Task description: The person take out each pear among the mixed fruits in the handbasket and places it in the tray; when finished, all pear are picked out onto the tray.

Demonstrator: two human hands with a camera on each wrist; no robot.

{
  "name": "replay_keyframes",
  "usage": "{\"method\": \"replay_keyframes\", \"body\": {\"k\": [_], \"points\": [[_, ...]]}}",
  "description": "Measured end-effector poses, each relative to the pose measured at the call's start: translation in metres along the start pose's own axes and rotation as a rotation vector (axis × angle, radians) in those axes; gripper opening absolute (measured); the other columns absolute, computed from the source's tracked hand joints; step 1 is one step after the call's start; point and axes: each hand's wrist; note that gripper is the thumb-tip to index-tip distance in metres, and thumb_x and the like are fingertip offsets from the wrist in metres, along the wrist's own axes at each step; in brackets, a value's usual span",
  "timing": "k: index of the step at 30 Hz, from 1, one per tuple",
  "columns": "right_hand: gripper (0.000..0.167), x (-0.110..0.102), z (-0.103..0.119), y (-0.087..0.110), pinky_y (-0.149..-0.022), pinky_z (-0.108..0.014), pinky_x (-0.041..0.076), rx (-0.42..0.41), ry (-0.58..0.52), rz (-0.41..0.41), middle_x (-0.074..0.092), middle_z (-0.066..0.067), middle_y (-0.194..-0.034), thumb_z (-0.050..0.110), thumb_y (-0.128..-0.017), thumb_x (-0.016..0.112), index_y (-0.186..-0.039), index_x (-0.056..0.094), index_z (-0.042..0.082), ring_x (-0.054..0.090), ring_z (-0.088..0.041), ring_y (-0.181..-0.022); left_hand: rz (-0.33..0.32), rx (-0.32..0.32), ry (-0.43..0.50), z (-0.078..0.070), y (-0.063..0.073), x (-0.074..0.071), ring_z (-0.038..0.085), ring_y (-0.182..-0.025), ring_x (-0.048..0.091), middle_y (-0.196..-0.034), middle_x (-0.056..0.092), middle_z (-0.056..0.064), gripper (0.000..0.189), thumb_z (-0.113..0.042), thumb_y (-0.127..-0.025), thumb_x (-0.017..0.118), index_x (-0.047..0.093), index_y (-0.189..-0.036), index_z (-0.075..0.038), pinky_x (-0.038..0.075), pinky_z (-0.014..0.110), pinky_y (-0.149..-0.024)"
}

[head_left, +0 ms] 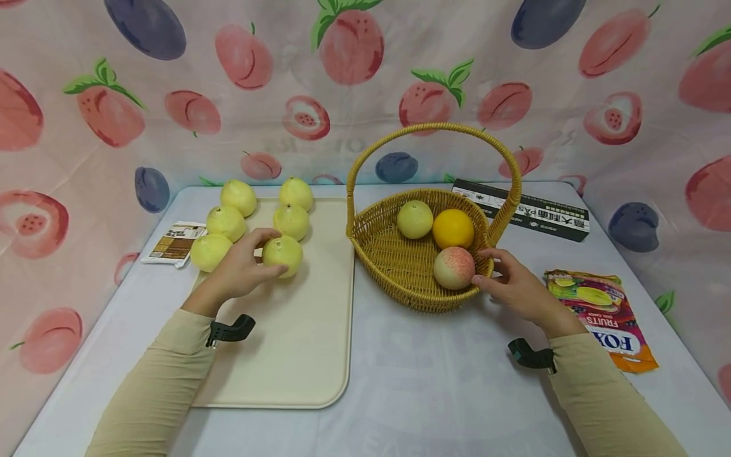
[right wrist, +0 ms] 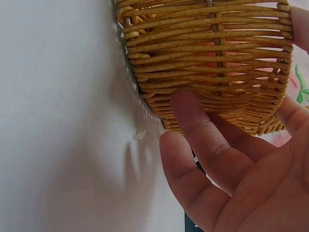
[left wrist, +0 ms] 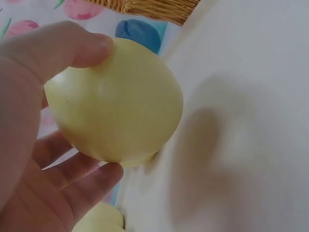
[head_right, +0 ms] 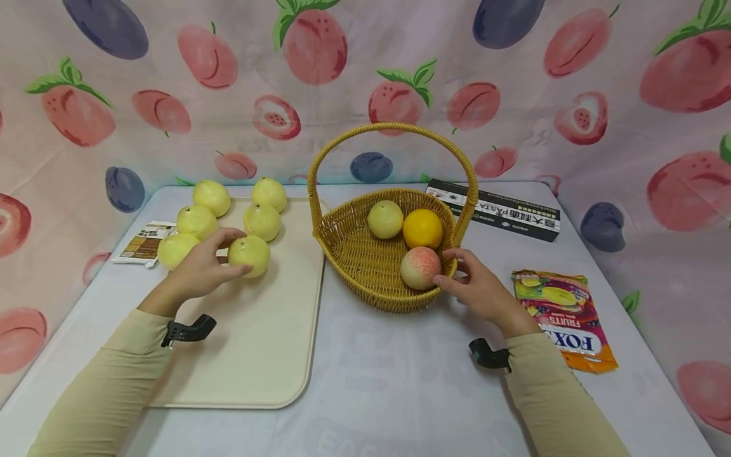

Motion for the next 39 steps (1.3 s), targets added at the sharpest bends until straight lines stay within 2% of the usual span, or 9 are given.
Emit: {"method": "replay_keyframes", "body": {"k": [11, 21, 29, 39], "points": [[0.066, 0.0, 0.0, 0.0, -0.082, -0.039, 0.052, 0.007, 0.004, 0.008, 0.033, -0.026, -0.15, 0.037, -0.1, 0.062, -0.151, 0.031, 0.008, 0.054, -0.039, -0.113, 0.006, -0.049, -0.033, 0.012, -0.002, 0.002, 0.04, -0.129, 0.046, -0.139, 0.049, 0.021, 0.061, -0.016, -0.088, 0.077, 0.046, -0.137, 0.003, 0.037, 0.057, -0.106], [0.065, 0.001, -0.003, -0.001, -0.081, -0.038, 0.051, -0.003, -0.002, 0.004, 0.035, -0.026, -0.148, 0.036, -0.101, 0.062, -0.151, 0.031, 0.008, 0.055, -0.037, -0.11, 0.021, -0.097, -0.033, 0.019, -0.01, 0.001, 0.044, -0.133, 0.042, -0.142, 0.047, 0.022, 0.062, -0.018, -0.089, 0.076, 0.044, -0.139, 0.002, 0.034, 0.057, -0.109], [0.064, 0.001, -0.002, 0.0, -0.081, -0.038, 0.051, -0.008, -0.015, 0.006, 0.036, -0.025, -0.148, 0.035, -0.101, 0.062, -0.151, 0.032, 0.008, 0.055, -0.037, -0.11, 0.035, -0.145, -0.043, 0.018, -0.014, 0.0, 0.043, -0.134, 0.04, -0.144, 0.045, 0.021, 0.064, -0.021, -0.091, 0.074, 0.041, -0.142, -0.001, 0.034, 0.056, -0.109], [0.066, 0.0, 0.0, 0.0, -0.082, -0.039, 0.051, 0.013, -0.013, 0.005, 0.034, -0.026, -0.149, 0.037, -0.101, 0.062, -0.151, 0.03, 0.008, 0.054, -0.037, -0.112, 0.043, -0.156, -0.033, 0.017, -0.016, -0.001, 0.043, -0.135, 0.039, -0.144, 0.045, 0.022, 0.065, -0.022, -0.092, 0.074, 0.04, -0.143, -0.001, 0.032, 0.057, -0.11]]}}
Point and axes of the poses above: each hand's wrist, its own y-axis away from the middle knuckle, its own x-axis out of the palm, z = x × y
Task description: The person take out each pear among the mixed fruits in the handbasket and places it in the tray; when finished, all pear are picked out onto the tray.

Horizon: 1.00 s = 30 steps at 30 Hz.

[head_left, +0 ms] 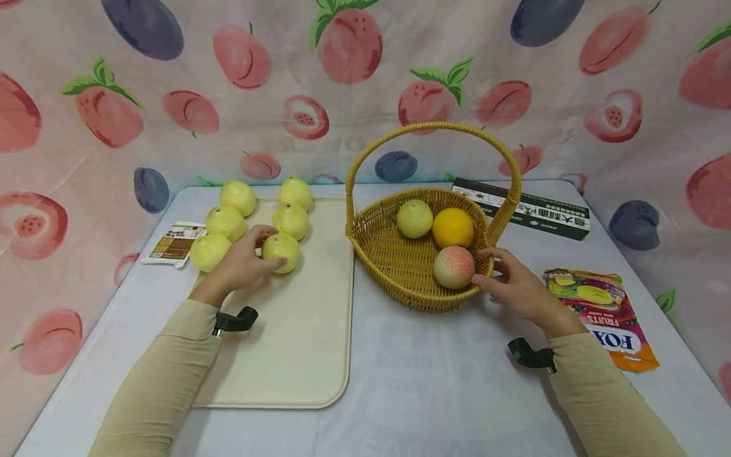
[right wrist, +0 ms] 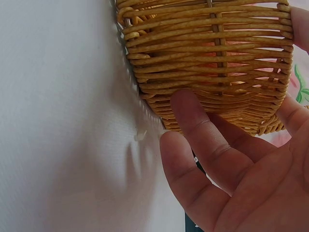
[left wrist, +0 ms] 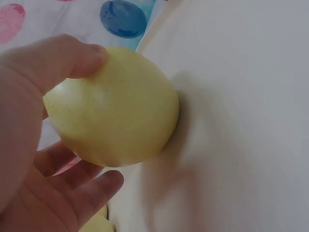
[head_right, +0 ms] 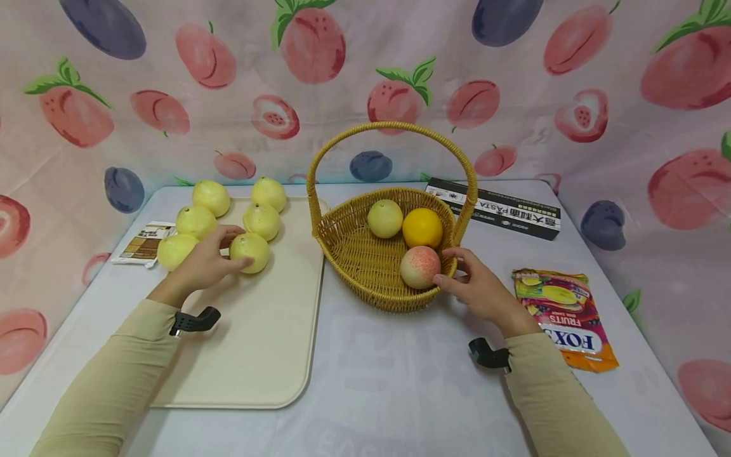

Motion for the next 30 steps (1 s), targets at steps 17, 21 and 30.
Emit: {"method": "replay_keyframes", "body": {"k": [17, 21, 30], "points": [[0.067, 0.001, 0.0, 0.0, -0.083, -0.04, 0.052, 0.004, -0.006, 0.008, 0.034, -0.026, -0.149, 0.037, -0.1, 0.062, -0.152, 0.03, 0.009, 0.053, -0.038, -0.114, -0.094, 0.132, -0.023, -0.031, 0.018, -0.007, 0.04, -0.135, 0.039, -0.145, 0.046, 0.022, 0.065, -0.017, -0.088, 0.077, 0.044, -0.141, 0.003, 0.038, 0.056, -0.107], [0.067, 0.0, 0.001, 0.0, -0.084, -0.042, 0.052, 0.002, -0.008, 0.003, 0.032, -0.026, -0.151, 0.037, -0.1, 0.062, -0.152, 0.03, 0.009, 0.052, -0.04, -0.116, -0.061, 0.226, -0.013, -0.053, 0.025, 0.001, 0.037, -0.132, 0.044, -0.14, 0.05, 0.021, 0.061, -0.014, -0.087, 0.079, 0.05, -0.138, 0.004, 0.041, 0.054, -0.105], [0.068, -0.001, 0.0, 0.0, -0.084, -0.041, 0.052, 0.011, -0.023, 0.01, 0.032, -0.025, -0.15, 0.038, -0.1, 0.063, -0.152, 0.029, 0.009, 0.052, -0.039, -0.115, 0.065, 0.435, -0.001, -0.101, 0.019, 0.037, 0.033, -0.129, 0.048, -0.139, 0.052, 0.018, 0.063, -0.013, -0.084, 0.082, 0.052, -0.137, 0.004, 0.045, 0.048, -0.104]]}}
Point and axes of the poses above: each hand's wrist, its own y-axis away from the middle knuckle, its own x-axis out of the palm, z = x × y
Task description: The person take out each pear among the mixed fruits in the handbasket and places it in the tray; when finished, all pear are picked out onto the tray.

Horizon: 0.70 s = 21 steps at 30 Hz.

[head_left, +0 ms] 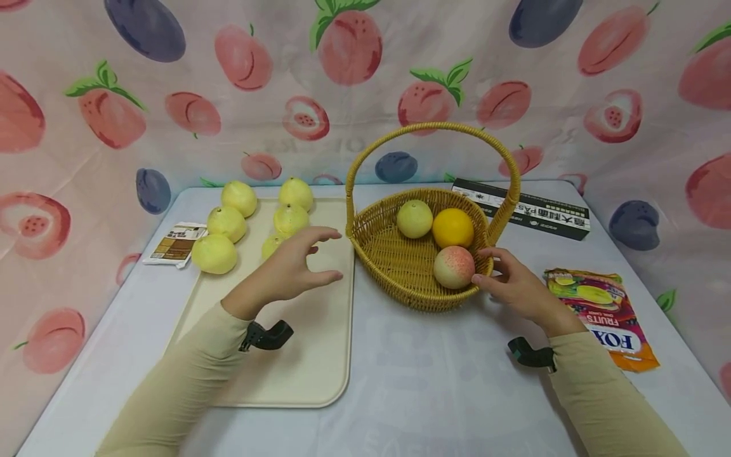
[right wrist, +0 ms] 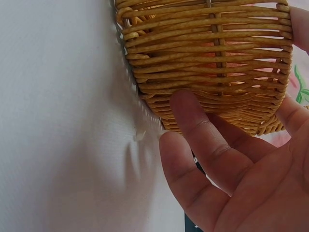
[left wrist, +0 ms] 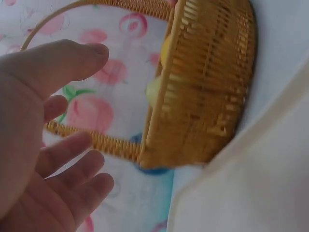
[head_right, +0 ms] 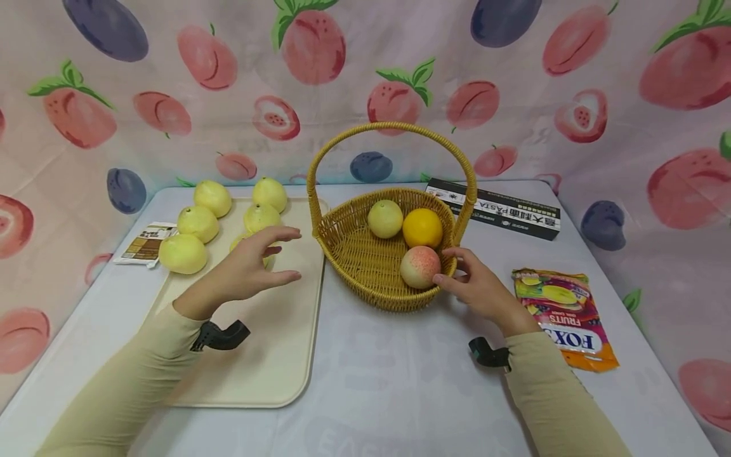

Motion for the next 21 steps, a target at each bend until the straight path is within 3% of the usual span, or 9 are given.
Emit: {"method": "replay_keyframes", "body": {"k": [6, 14, 21], "points": [[0.067, 0.0, -0.002, -0.001, -0.082, -0.038, 0.052, -0.007, 0.001, -0.005, 0.034, -0.024, -0.149, 0.037, -0.1, 0.063, -0.151, 0.03, 0.01, 0.053, -0.037, -0.112, 0.06, 0.047, 0.014, -0.01, -0.027, 0.019, 0.031, -0.132, 0.046, -0.142, 0.05, 0.018, 0.065, -0.014, -0.086, 0.08, 0.05, -0.14, 0.004, 0.045, 0.044, -0.104], [0.068, 0.0, -0.001, 0.0, -0.083, -0.039, 0.051, 0.01, 0.004, -0.005, 0.032, -0.025, -0.15, 0.039, -0.1, 0.063, -0.152, 0.03, 0.01, 0.051, -0.038, -0.114, 0.123, 0.005, -0.012, -0.017, -0.076, 0.045, 0.026, -0.139, 0.04, -0.15, 0.045, 0.01, 0.07, -0.026, -0.088, 0.078, 0.046, -0.147, -0.006, 0.034, 0.041, -0.112], [0.067, 0.001, 0.0, 0.0, -0.083, -0.04, 0.052, 0.003, -0.003, -0.006, 0.033, -0.026, -0.15, 0.037, -0.1, 0.063, -0.151, 0.03, 0.01, 0.052, -0.038, -0.114, 0.142, -0.025, -0.003, -0.011, -0.112, 0.066, 0.028, -0.139, 0.04, -0.153, 0.041, 0.008, 0.071, -0.03, -0.09, 0.077, 0.044, -0.15, -0.011, 0.035, 0.039, -0.111]]}}
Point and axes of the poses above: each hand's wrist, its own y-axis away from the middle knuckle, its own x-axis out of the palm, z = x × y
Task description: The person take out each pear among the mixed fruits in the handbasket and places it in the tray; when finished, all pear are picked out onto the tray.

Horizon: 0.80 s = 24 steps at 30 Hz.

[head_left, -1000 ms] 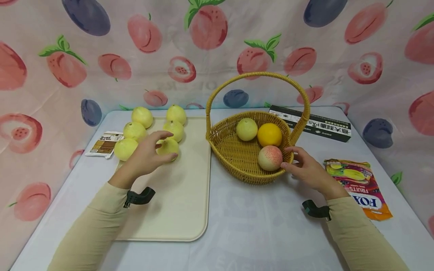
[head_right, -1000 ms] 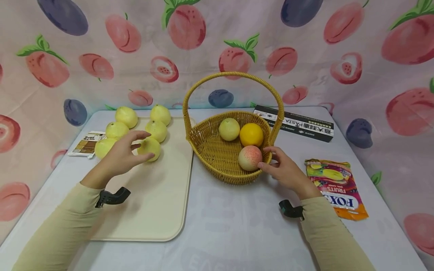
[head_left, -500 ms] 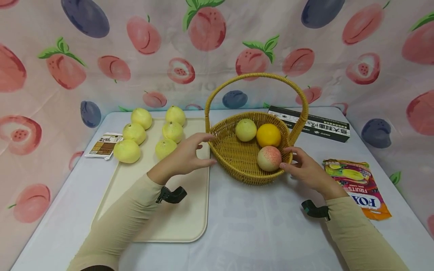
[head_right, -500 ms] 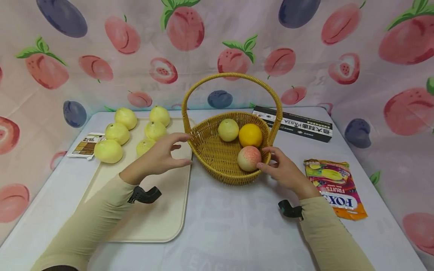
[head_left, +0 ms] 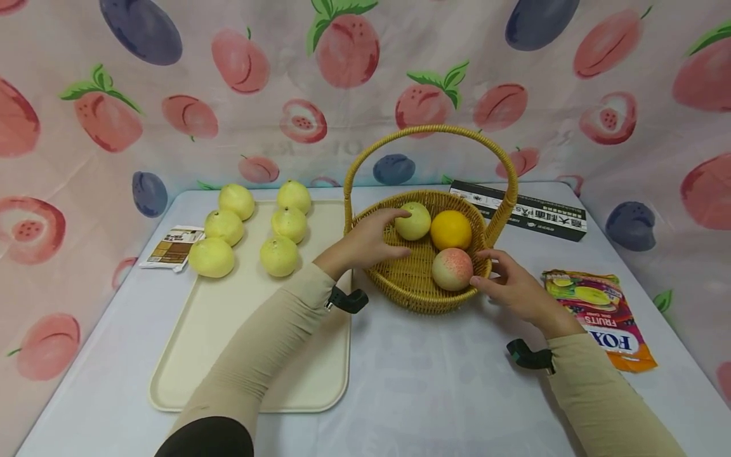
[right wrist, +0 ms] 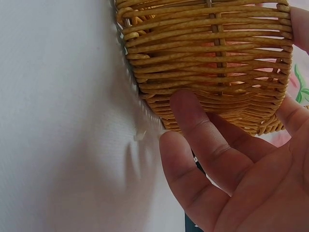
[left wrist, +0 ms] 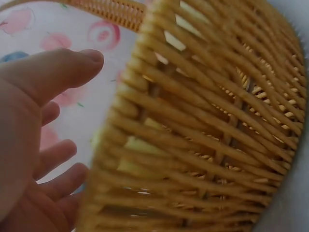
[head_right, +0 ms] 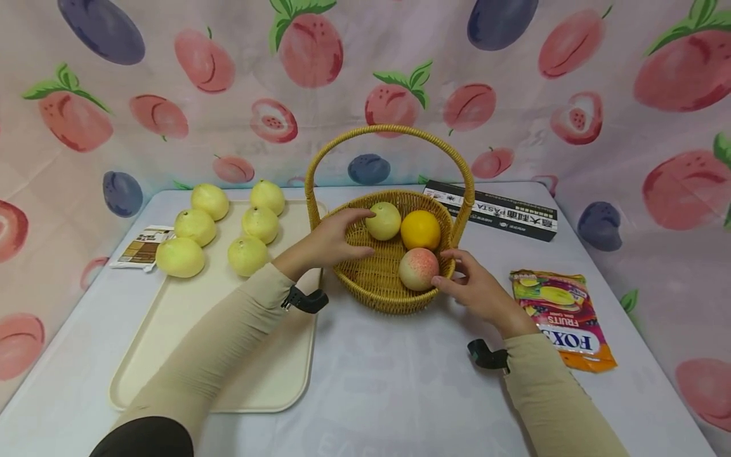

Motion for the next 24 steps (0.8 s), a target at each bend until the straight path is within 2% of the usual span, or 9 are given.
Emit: {"method": "replay_keyframes", "body": {"k": [8, 14, 24], "points": [[0.067, 0.0, -0.002, -0.001, -0.082, -0.039, 0.052, -0.009, 0.014, -0.006, 0.034, -0.026, -0.149, 0.038, -0.1, 0.063, -0.151, 0.03, 0.009, 0.053, -0.038, -0.112, -0.015, -0.091, 0.053, 0.005, -0.021, 0.007, 0.025, -0.141, 0.036, -0.159, 0.032, 0.007, 0.085, -0.031, -0.09, 0.077, 0.029, -0.158, -0.015, 0.035, 0.039, -0.111], [0.068, 0.0, -0.003, -0.001, -0.083, -0.039, 0.052, 0.001, 0.01, -0.003, 0.033, -0.025, -0.15, 0.038, -0.1, 0.063, -0.152, 0.03, 0.01, 0.053, -0.037, -0.113, 0.001, -0.114, 0.088, 0.009, -0.031, 0.011, 0.025, -0.137, 0.041, -0.159, 0.033, 0.008, 0.085, -0.03, -0.089, 0.078, 0.03, -0.158, -0.014, 0.04, 0.041, -0.107], [0.066, 0.0, 0.0, 0.0, -0.082, -0.038, 0.052, -0.01, 0.018, -0.003, 0.035, -0.026, -0.148, 0.037, -0.101, 0.062, -0.151, 0.03, 0.009, 0.054, -0.036, -0.11, 0.001, -0.159, 0.108, 0.013, -0.037, 0.014, 0.025, -0.133, 0.045, -0.158, 0.035, 0.007, 0.085, -0.029, -0.089, 0.078, 0.03, -0.158, -0.016, 0.041, 0.041, -0.105]]}}
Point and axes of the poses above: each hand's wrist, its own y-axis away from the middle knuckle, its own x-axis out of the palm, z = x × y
